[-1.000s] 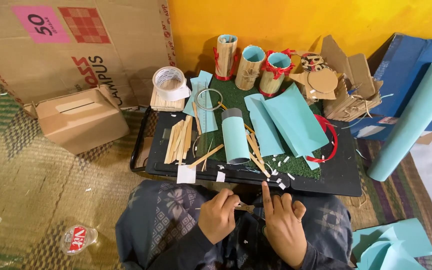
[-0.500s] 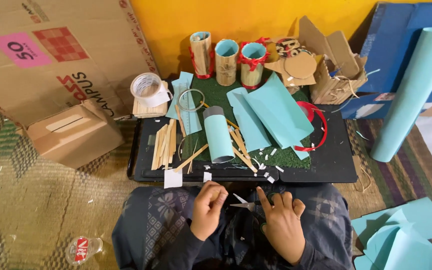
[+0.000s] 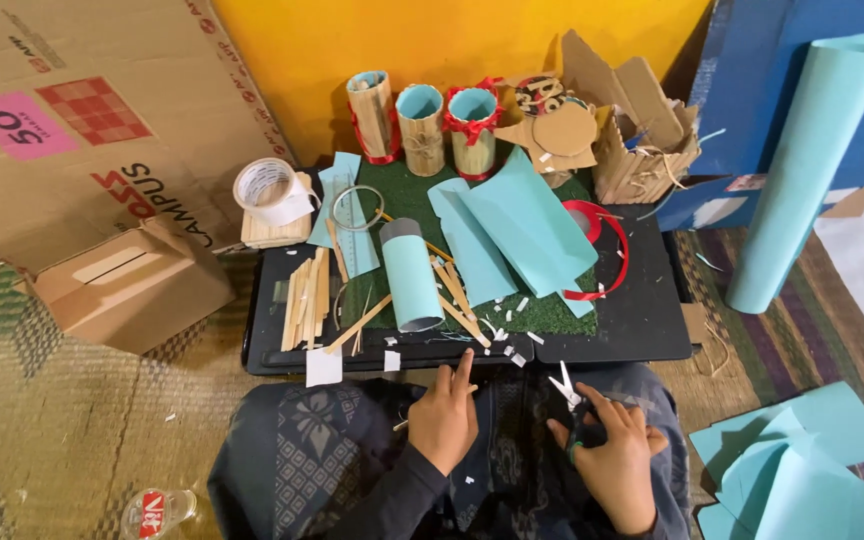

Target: Cutting small white adhesive squares and sticking them onto wooden sticks and a blue paper cylinder to assemble a craft project.

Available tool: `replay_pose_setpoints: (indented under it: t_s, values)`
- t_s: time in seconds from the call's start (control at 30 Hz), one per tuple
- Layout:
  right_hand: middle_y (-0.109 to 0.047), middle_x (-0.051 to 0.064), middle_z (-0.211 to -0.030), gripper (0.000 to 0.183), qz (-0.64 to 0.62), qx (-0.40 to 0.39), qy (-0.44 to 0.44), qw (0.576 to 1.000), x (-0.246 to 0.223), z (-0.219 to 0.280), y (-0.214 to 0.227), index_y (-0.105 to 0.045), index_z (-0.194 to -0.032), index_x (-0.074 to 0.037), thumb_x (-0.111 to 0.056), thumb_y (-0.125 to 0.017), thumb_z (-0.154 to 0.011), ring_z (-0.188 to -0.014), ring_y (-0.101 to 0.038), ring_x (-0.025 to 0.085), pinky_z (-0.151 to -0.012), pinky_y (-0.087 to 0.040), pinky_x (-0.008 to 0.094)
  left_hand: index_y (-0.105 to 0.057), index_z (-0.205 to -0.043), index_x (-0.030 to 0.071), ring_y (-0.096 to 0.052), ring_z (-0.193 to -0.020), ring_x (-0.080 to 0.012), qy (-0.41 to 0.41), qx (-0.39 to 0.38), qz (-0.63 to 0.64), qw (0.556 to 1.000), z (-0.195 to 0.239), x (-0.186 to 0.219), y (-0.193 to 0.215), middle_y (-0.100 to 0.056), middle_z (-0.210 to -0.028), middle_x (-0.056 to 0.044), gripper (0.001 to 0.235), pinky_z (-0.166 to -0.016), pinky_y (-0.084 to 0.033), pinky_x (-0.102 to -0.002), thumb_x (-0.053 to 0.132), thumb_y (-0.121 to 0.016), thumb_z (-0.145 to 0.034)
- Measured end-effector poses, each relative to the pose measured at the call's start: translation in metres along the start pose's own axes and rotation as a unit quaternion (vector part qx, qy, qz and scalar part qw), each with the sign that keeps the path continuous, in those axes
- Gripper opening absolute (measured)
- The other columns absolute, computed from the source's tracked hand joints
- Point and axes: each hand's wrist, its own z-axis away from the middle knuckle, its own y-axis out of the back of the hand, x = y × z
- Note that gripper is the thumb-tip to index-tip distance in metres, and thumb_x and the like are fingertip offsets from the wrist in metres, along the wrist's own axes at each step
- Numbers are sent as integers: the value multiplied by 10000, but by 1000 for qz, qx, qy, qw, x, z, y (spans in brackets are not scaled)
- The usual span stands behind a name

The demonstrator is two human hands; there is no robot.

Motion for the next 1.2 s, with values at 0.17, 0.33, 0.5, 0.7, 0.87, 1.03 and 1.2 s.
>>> replay_pose_setpoints:
  t_s: [0.17,0.33,0.5,0.7,0.87,1.03,1.2]
  values:
    - [-701,-71,-758,653,-5,-14,-31,999,13,4,9,-759,-1202,-292,-486,-913,-599,-777,-519,157,-902,-254,387,-442,-1476,-86,-558,-539,-190,-16,-70,-135,988,4,6,0,-610,-870,-114,739,-392,-454,-270,65,-626,-776]
    - [-687,-57,-717,668,-17,-13,-39,999,13,4,11,-763,-1205,-261,-481,-920,-594,-750,-513,145,-877,-253,374,-462,-1468,-97,-492,-467,-139,-33,-70,-218,973,2,1,7,-595,-753,-50,658,-413,-423,-257,72,-605,-848]
    - [-727,-53,-768,650,-15,-24,-41,999,6,6,8,-770,-1193,-284,-474,-927,-591,-783,-544,160,-908,-253,387,-530,-1392,-99,-513,-502,-165,1,-70,-215,974,1,2,7,-581,-762,-55,567,-481,-448,-286,106,-630,-873]
    - [-690,-56,-666,591,-67,-2,-18,998,-7,9,8,-796,-1137,-191,-411,-929,-605,-670,-550,125,-940,-267,367,-458,-1046,100,-614,-541,-227,144,-261,236,925,3,-17,26,-578,-723,-9,301,-508,-508,-369,236,-693,-915]
    - [-802,65,-762,439,-360,-90,-89,924,-58,6,26,-809,-1085,-30,-79,-909,-660,-624,-694,131,-638,-540,238,-356,-1170,65,-482,-618,-130,262,-279,805,453,18,-34,10,-597,-967,-171,242,-542,-323,-240,44,-437,-943]
    - [-859,132,-925,470,-448,-125,-95,880,-102,-7,28,-766,-1132,18,9,-879,-676,-812,-796,178,-779,-599,265,-410,-1166,77,-500,-618,-194,272,-271,867,317,14,-37,23,-633,-993,-228,239,-576,-325,-288,65,-344,-937]
    - [-711,139,-790,427,-540,-233,-96,803,-120,-23,15,-705,-1121,90,-2,-867,-736,-553,-614,185,-532,-509,275,-366,-1102,133,-478,-629,-169,276,-309,848,331,10,-37,34,-563,-990,-215,269,-592,-322,-269,20,-307,-865]
